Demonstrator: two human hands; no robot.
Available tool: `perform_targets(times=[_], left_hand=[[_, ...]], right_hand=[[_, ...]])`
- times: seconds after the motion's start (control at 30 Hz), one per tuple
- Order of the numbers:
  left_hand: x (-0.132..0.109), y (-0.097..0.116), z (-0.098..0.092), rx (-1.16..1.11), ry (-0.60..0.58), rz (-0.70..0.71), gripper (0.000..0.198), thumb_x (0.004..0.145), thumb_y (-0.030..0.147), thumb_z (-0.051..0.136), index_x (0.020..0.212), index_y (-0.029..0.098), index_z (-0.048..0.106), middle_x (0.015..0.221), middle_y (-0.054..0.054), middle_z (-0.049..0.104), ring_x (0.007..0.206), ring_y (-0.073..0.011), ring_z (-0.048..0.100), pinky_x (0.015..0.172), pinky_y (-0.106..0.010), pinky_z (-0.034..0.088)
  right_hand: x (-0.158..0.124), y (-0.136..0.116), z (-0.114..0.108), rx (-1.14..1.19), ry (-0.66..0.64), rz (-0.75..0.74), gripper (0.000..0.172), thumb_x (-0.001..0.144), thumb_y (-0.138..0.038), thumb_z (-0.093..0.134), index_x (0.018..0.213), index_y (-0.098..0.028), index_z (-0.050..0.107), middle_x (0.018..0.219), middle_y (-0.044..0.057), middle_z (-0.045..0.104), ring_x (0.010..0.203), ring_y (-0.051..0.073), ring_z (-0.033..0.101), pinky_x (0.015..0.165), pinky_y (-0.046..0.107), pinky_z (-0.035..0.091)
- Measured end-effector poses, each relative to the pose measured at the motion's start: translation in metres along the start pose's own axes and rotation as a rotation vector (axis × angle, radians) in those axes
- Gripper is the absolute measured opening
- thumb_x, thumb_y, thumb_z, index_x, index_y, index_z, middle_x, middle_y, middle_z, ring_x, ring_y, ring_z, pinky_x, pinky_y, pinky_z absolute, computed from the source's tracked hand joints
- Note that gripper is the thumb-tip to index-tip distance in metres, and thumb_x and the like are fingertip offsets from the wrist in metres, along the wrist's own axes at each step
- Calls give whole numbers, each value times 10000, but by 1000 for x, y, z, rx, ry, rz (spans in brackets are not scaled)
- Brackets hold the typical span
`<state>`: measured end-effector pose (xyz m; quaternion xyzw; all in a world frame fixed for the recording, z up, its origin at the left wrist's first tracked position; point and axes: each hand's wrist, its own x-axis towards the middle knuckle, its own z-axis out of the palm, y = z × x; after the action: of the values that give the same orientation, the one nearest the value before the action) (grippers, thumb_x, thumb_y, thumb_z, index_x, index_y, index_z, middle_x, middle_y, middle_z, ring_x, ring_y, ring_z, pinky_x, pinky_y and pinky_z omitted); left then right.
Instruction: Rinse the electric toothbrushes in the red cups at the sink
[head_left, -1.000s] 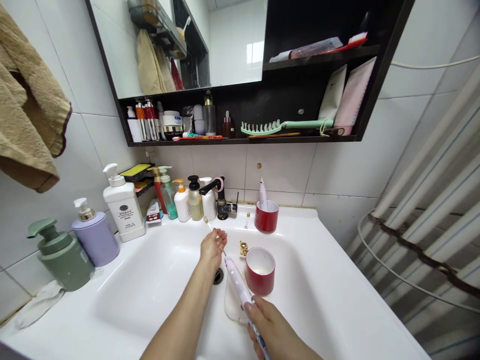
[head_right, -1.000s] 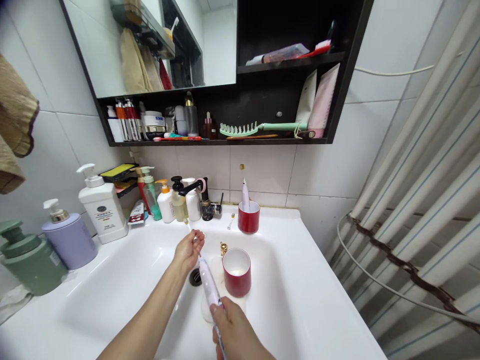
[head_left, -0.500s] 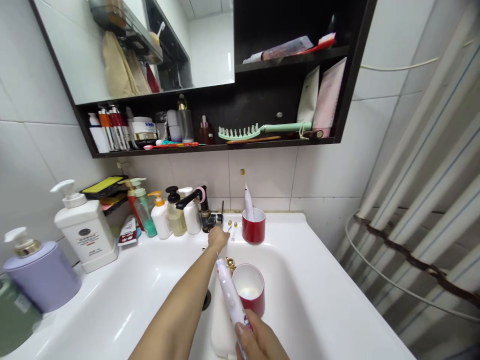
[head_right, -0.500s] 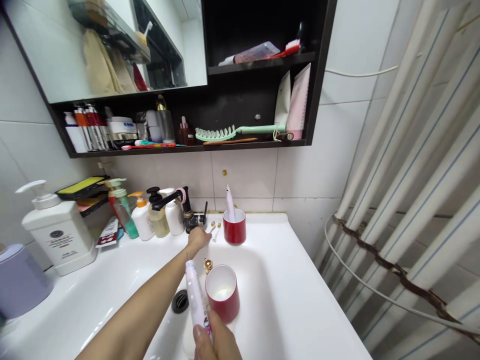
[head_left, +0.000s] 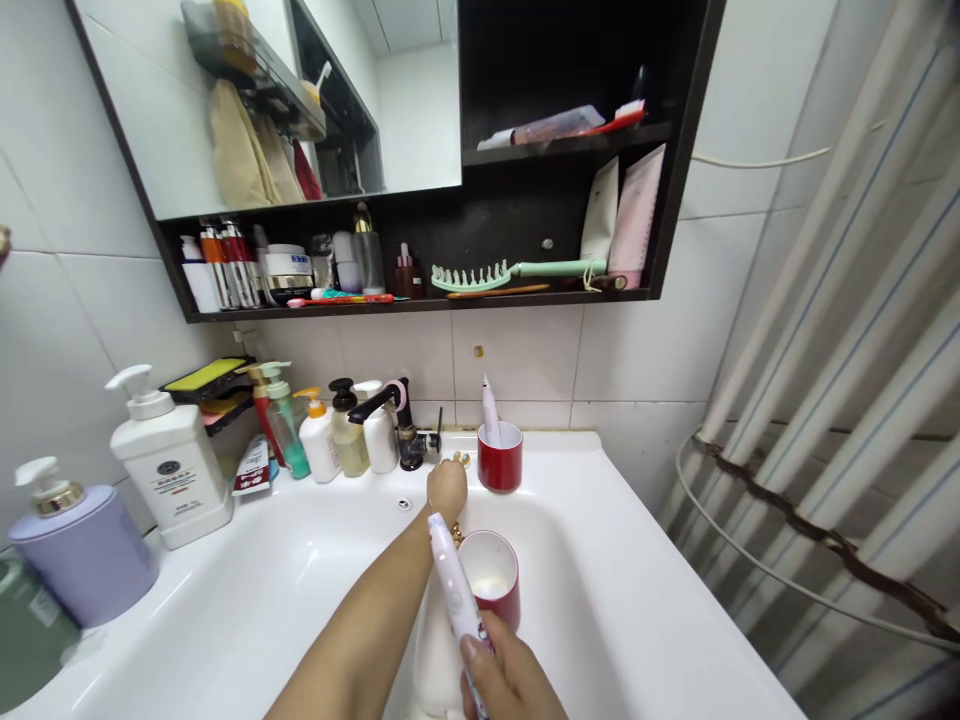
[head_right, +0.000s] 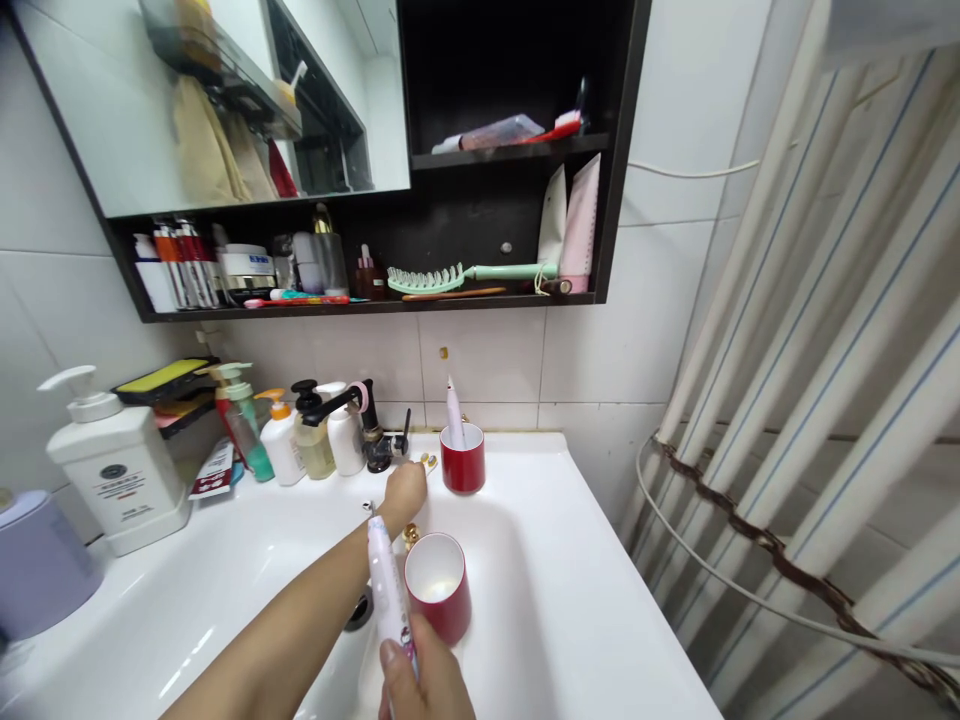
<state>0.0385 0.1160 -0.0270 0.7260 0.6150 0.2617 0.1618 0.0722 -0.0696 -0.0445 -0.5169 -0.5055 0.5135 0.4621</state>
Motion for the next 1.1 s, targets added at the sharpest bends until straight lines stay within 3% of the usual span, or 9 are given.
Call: perform_targets(times=[0.13,0.27,0.43,0.5,0.6,0.67,0.87,1.1], left_hand=[[-10,-2,-4,-113,25,-9,163,560,-14,424,563,109,530,773,-161,536,812,-233,489,709,-320,313],[-22,-2,-15,-281,52,-55,125,546,36,473,466,132,471,675,-120,544,780,-235,501,675,-317,332],[-55,-15,-48,-558,35,-155,148,676,240,386,570,152,441,610,-56,550,597,-152,537,506,-240,380],[-71,-20,-60,-809,30,-226,162,708,272,345,623,154,418,634,-44,553,568,-113,536,482,-206,383],[-86,-22,-70,-1342,20,-394,110,673,232,434,623,142,396,577,-17,532,509,-76,523,455,-162,377],[-89,-22,-72,-1538,10,-461,112,644,198,480,608,134,395,521,2,510,455,-61,505,423,-145,366],[-86,-22,-74,-1587,-22,-453,152,612,191,525,578,135,388,451,15,494,390,-57,480,389,-143,363],[-86,-22,-74,-1571,28,-484,167,602,215,535,586,136,389,442,22,489,386,-56,480,403,-148,363]], right_hand=[[-1,-5,2,71,11,24,573,606,-539,348,973,-99,373,381,-79,349,333,49,309,360,184,269],[-4,-9,-1,137,15,16,524,599,-521,382,951,-133,365,383,-87,354,304,36,299,316,160,243],[-5,-9,-2,270,-75,105,448,574,-545,386,791,-153,370,377,-94,378,226,24,291,253,155,206],[-6,-5,-1,292,-133,138,441,564,-552,393,750,-152,368,367,-85,399,214,27,308,247,154,185],[-6,0,2,295,-170,167,457,562,-554,398,753,-139,382,355,-68,429,229,37,346,263,155,176],[-6,2,3,303,-174,181,474,555,-556,406,765,-132,395,353,-63,438,238,38,355,274,158,178],[-4,-1,0,381,-192,250,447,567,-530,422,771,-132,414,377,-53,459,245,42,374,292,167,208],[-4,-1,-1,410,-255,277,384,628,-477,389,789,-130,420,404,-44,469,245,39,380,294,160,215]])
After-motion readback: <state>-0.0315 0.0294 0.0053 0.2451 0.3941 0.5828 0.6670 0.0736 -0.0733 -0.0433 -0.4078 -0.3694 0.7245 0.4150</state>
